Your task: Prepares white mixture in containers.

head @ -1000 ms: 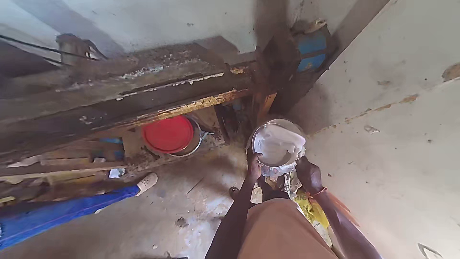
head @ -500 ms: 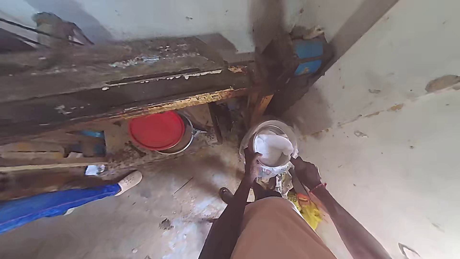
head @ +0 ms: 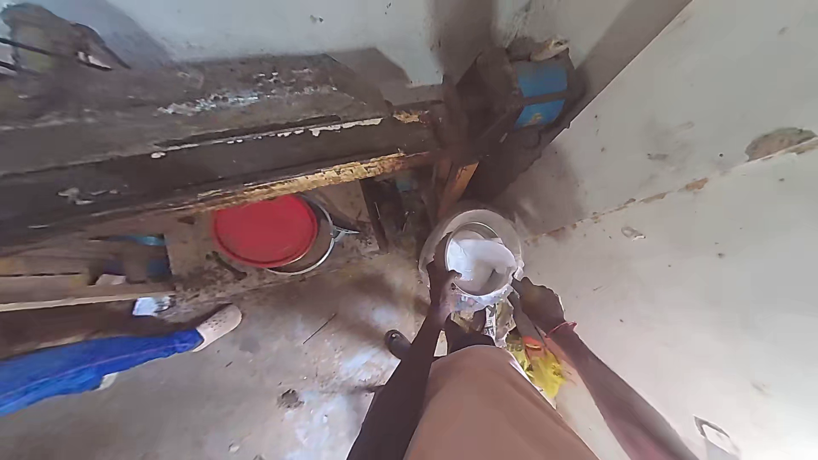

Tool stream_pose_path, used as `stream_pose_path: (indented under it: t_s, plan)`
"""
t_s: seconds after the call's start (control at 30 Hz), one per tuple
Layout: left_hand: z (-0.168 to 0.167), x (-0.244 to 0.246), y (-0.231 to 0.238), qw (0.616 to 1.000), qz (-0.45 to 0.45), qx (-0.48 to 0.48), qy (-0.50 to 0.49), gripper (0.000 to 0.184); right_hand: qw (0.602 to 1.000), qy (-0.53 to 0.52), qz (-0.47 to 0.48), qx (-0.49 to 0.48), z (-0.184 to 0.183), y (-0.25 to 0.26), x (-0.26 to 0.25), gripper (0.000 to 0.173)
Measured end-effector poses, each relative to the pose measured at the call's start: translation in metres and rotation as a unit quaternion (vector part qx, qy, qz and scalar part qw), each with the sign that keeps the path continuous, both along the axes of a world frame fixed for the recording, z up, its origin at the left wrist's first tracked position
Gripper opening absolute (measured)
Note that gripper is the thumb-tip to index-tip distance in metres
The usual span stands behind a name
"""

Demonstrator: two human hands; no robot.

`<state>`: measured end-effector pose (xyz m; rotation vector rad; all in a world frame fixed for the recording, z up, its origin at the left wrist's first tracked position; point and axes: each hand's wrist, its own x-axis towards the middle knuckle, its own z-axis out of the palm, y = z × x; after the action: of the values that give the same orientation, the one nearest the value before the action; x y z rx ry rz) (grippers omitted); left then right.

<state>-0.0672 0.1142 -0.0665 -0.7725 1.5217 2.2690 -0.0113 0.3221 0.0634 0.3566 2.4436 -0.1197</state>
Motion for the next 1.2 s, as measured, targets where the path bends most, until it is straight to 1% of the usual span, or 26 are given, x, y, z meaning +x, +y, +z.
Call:
stream_pose_path:
  t_s: [0.03, 0.07, 0.1, 0.13, 0.17, 0.23, 0.27, 0.3, 0.37, 0.4, 0.53, 0.6, 0.63, 0.77, 0.83, 0.87, 0.93, 0.97, 1.03, 1.07, 1.13, 1.2]
  plan:
    - [-0.001, -0.002, 0.001, 1.000, -0.007, -0.012, 0.007, 0.085, 1.000, 0.014, -0.009, 0.003, -0.001, -0.004, -0.001, 0.035]
    - [-0.002, 0.000, 0.000, 1.000, -0.006, -0.017, 0.004, 0.084, 0.998, 0.052, -0.026, 0.007, -0.001, -0.012, 0.003, 0.031]
    - [-0.003, 0.002, -0.002, 1.000, 0.002, -0.015, -0.003, 0.083, 0.994, 0.096, -0.043, 0.010, -0.002, -0.019, 0.009, 0.031]
    - [-0.004, 0.003, -0.004, 1.000, 0.012, -0.010, -0.008, 0.083, 0.992, 0.112, -0.060, 0.007, -0.004, -0.024, 0.012, 0.031]
    - [-0.005, 0.000, -0.005, 1.000, 0.019, -0.002, -0.007, 0.081, 0.994, 0.088, -0.061, 0.004, -0.007, -0.022, 0.009, 0.031]
    - [-0.006, 0.000, -0.002, 1.000, 0.009, -0.011, 0.003, 0.082, 1.000, 0.006, -0.017, -0.004, -0.021, -0.006, 0.006, 0.040]
    - [-0.007, -0.003, -0.002, 1.000, 0.006, -0.020, 0.000, 0.081, 1.000, -0.007, -0.002, -0.007, -0.027, -0.001, 0.004, 0.043]
    - [-0.009, -0.007, -0.004, 1.000, 0.014, -0.010, -0.008, 0.077, 1.000, -0.004, 0.004, -0.010, -0.029, 0.001, 0.002, 0.041]
    - [-0.009, -0.006, -0.010, 0.998, 0.054, 0.034, -0.028, 0.069, 1.000, 0.016, 0.001, -0.020, -0.023, -0.001, 0.002, 0.033]
    - [-0.008, -0.006, -0.013, 0.996, 0.073, 0.046, -0.032, 0.068, 1.000, 0.019, -0.003, -0.020, -0.018, -0.003, 0.002, 0.032]
    - [-0.001, -0.023, -0.027, 0.997, 0.081, 0.013, -0.008, 0.068, 1.000, 0.018, -0.004, -0.007, -0.015, 0.010, -0.001, 0.030]
    - [0.003, -0.036, -0.039, 0.996, 0.083, -0.012, -0.005, 0.067, 1.000, 0.006, -0.008, -0.007, -0.016, 0.023, -0.005, 0.031]
    - [0.003, -0.040, -0.045, 0.996, 0.089, -0.009, -0.009, 0.066, 1.000, -0.003, -0.011, -0.001, -0.017, 0.029, -0.005, 0.034]
    - [0.004, -0.054, -0.068, 0.992, 0.119, 0.033, -0.008, 0.059, 0.998, -0.061, -0.010, 0.023, -0.030, 0.050, -0.010, 0.041]
    - [0.017, -0.056, -0.076, 0.988, 0.144, 0.061, -0.002, 0.055, 0.996, -0.088, 0.000, 0.023, -0.046, 0.058, -0.015, 0.044]
    - [0.026, -0.055, -0.079, 0.985, 0.162, 0.067, -0.003, 0.048, 0.996, -0.092, 0.009, 0.017, -0.055, 0.060, -0.019, 0.048]
    - [0.050, -0.051, -0.082, 0.978, 0.200, 0.054, -0.004, 0.026, 0.994, -0.104, 0.029, 0.001, -0.073, 0.058, -0.040, 0.050]
    - [0.062, -0.046, -0.083, 0.976, 0.215, 0.042, -0.004, 0.022, 0.993, -0.114, 0.030, -0.006, -0.082, 0.054, -0.055, 0.047]
    - [0.077, -0.027, -0.090, 0.976, 0.217, 0.018, 0.010, 0.028, 0.992, -0.122, 0.006, -0.025, -0.111, 0.042, -0.089, 0.035]
    - [0.082, -0.020, -0.092, 0.972, 0.234, 0.012, 0.003, 0.026, 0.992, -0.126, 0.006, -0.025, -0.132, 0.035, -0.106, 0.031]
    - [0.087, 0.001, -0.096, 0.965, 0.263, 0.006, 0.002, 0.021, 0.988, -0.150, 0.035, -0.015, -0.177, 0.020, -0.134, 0.030]
    - [0.085, 0.031, -0.101, 0.956, 0.292, 0.015, 0.018, 0.018, 0.972, -0.197, 0.117, 0.047, -0.242, 0.006, -0.150, 0.032]
